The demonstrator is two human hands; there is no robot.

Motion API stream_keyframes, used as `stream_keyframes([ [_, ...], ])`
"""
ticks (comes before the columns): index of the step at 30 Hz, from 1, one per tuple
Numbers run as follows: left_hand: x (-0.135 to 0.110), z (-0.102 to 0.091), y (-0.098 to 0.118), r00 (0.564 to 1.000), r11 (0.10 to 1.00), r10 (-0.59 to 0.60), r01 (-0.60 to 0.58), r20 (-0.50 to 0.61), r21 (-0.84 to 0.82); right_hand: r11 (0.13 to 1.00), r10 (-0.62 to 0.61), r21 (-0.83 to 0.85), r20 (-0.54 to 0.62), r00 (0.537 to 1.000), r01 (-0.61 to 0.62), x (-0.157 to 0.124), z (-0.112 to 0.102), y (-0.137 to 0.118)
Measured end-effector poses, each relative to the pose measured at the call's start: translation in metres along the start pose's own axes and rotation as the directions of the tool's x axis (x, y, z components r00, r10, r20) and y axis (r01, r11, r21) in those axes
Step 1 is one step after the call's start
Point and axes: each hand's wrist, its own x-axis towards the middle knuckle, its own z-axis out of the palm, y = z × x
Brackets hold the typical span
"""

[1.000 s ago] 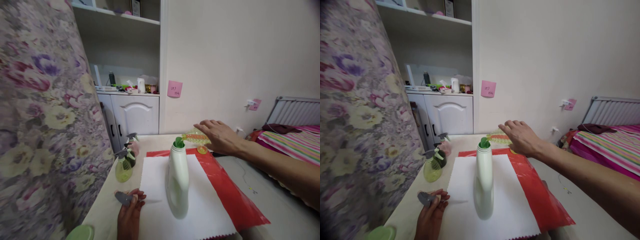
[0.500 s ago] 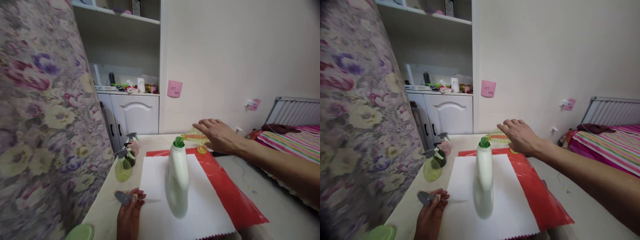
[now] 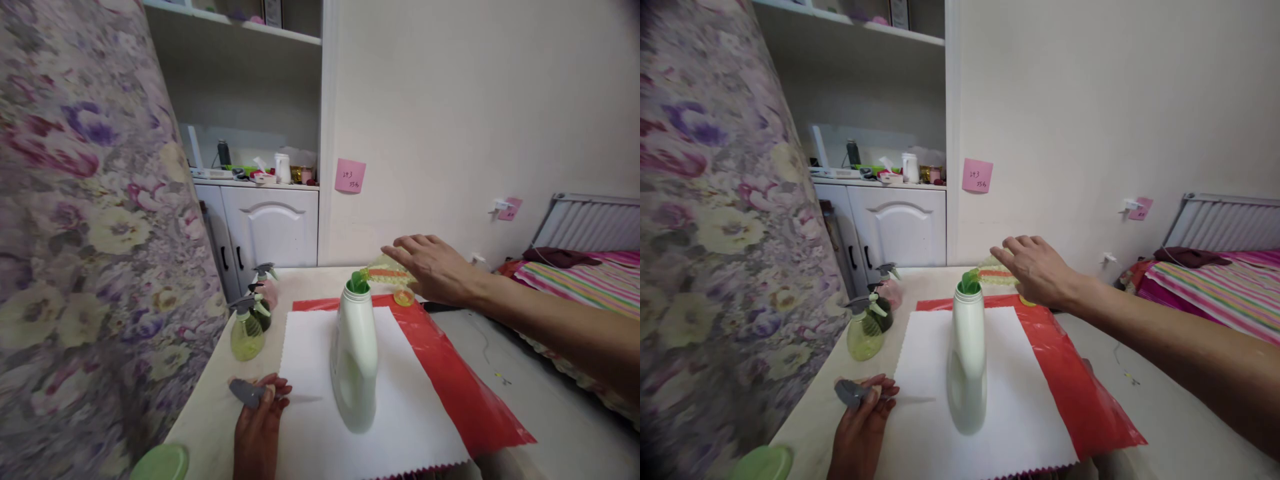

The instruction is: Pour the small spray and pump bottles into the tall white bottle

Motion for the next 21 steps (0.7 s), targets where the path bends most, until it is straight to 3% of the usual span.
stream_keyframes([
  [14,-0.005,0.006,0.004,0.999,0.999,0.039,-0.039,-0.003,0.021,0.984,-0.127,-0.127,-0.019,0.992,0.123,0.014,-0.012,-0.003],
  [21,0.001,-0.003,-0.002,0.999,1.0,0.001,-0.001,0.042,-0.012,0.966,-0.183,-0.186,-0.013,0.983,0.178,0.02,-0.015,-0.006],
])
